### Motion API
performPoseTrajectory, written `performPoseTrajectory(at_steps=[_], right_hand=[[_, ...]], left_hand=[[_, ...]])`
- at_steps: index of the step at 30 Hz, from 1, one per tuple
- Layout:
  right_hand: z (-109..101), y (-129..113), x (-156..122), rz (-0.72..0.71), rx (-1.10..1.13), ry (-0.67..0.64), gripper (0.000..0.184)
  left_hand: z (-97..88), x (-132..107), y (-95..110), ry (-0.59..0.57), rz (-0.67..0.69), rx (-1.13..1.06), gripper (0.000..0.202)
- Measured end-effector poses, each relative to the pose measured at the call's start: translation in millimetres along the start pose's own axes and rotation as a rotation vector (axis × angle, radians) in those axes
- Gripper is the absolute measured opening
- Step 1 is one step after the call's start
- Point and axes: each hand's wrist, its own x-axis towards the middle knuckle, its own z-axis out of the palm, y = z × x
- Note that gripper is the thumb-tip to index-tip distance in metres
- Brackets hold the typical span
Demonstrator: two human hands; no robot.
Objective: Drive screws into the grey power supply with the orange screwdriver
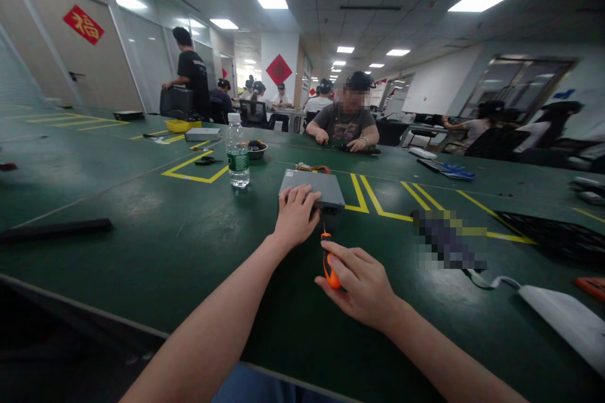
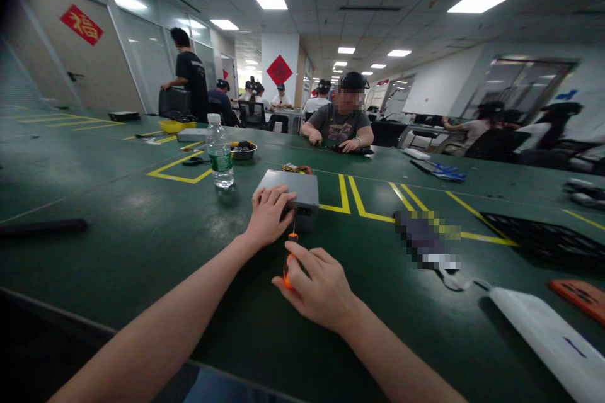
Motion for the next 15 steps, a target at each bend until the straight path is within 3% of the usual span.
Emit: performPoseTrajectory(at_steps=[7, 11, 15], right_hand=[[-5.7, -6.3, 1.1, -0.022, 0.002, -0.207, 0.031], [-2.1, -3.4, 3.3, -0.068, -0.038, -0.093, 0.027], [0.5, 2.3, -0.4, -0.016, -0.009, 0.026, 0.024]], left_hand=[[-0.9, -0.1, 1.0, -0.001, 0.002, 0.006, 0.031], [-0.6, -0.2, 0.4, -0.001, 0.002, 0.002, 0.032], [-0.7, 0.0, 0.5, -0.005, -0.002, 0.000, 0.032]])
